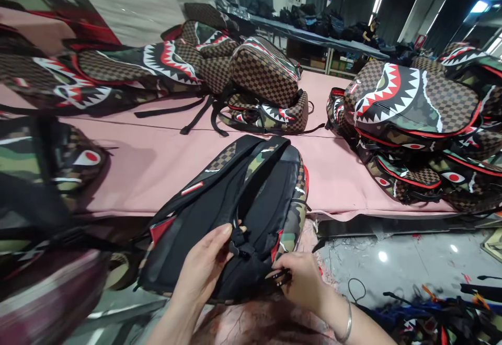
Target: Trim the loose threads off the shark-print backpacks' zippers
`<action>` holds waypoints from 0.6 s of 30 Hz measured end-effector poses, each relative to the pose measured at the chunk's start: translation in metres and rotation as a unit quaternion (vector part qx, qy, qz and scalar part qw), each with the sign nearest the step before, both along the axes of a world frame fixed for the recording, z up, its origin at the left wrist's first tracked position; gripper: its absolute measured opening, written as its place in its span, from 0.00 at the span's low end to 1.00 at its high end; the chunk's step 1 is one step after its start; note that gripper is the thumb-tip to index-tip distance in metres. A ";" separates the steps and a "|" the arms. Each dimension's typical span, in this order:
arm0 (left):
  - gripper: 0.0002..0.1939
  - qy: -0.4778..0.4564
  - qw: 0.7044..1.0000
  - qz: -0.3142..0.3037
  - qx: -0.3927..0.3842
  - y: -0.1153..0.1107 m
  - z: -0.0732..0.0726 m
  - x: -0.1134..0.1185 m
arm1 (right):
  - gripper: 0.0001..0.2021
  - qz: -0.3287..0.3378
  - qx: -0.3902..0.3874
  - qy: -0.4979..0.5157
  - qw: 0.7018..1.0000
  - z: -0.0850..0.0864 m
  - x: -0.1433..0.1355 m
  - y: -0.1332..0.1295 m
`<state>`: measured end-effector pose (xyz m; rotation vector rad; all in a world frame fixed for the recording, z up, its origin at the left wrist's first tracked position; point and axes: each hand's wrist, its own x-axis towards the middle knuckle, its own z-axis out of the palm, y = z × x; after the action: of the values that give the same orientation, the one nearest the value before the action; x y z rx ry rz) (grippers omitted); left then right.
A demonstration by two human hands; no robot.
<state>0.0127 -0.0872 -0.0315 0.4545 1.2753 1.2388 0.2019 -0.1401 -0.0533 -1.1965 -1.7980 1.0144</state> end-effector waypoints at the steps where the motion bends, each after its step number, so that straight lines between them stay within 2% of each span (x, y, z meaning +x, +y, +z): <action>1: 0.26 0.018 1.000 0.000 0.008 -0.005 -0.002 0.000 | 0.04 0.009 -0.031 0.023 0.999 0.004 -0.001 -0.002; 3: 0.26 0.106 0.993 0.025 0.050 -0.021 -0.010 0.001 | 0.09 0.013 -0.125 0.091 0.988 0.012 -0.004 -0.006; 5: 0.23 0.260 0.955 0.057 0.133 -0.044 -0.024 0.007 | 0.14 -0.006 -0.228 0.162 0.960 0.016 -0.008 -0.007; 7: 0.23 0.414 0.872 0.054 0.254 -0.068 -0.039 0.014 | 0.18 -0.024 -0.318 0.219 0.922 0.017 -0.013 -0.005; 9: 0.21 0.508 0.769 0.050 0.385 -0.085 -0.048 0.019 | 0.21 -0.022 -0.376 0.253 0.891 0.016 -0.016 0.000; 11: 0.23 0.564 0.680 0.032 0.467 -0.094 -0.047 0.021 | 0.22 -0.002 -0.384 0.261 0.886 0.015 -0.020 0.006; 12: 0.24 0.578 0.657 0.008 0.484 -0.096 -0.042 0.020 | 0.22 0.013 -0.374 0.256 0.891 0.014 -0.021 0.008; 13: 0.24 0.574 0.656 -0.031 0.490 -0.097 -0.034 0.018 | 0.22 0.032 -0.359 0.247 0.899 0.013 -0.023 0.009; 14: 0.22 0.547 0.679 -0.072 0.484 -0.097 -0.026 0.016 | 0.23 0.055 -0.345 0.237 0.906 0.011 -0.024 0.009; 15: 0.18 0.495 0.727 -0.100 0.466 -0.098 -0.016 0.015 | 0.23 0.075 -0.338 0.226 0.910 0.008 -0.025 0.008; 16: 0.12 0.417 0.787 -0.121 0.438 -0.099 -0.007 0.015 | 0.23 0.085 -0.333 0.216 0.914 0.004 -0.027 0.006; 18: 0.07 0.222 0.899 -0.120 0.358 -0.101 0.008 0.016 | 0.24 0.068 -0.320 0.191 0.925 -0.004 -0.029 -0.001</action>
<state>0.0283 -0.1887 -0.0239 1.4540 1.0425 1.4132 0.1727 -0.1406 -0.0571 -1.1317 -1.2827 1.8702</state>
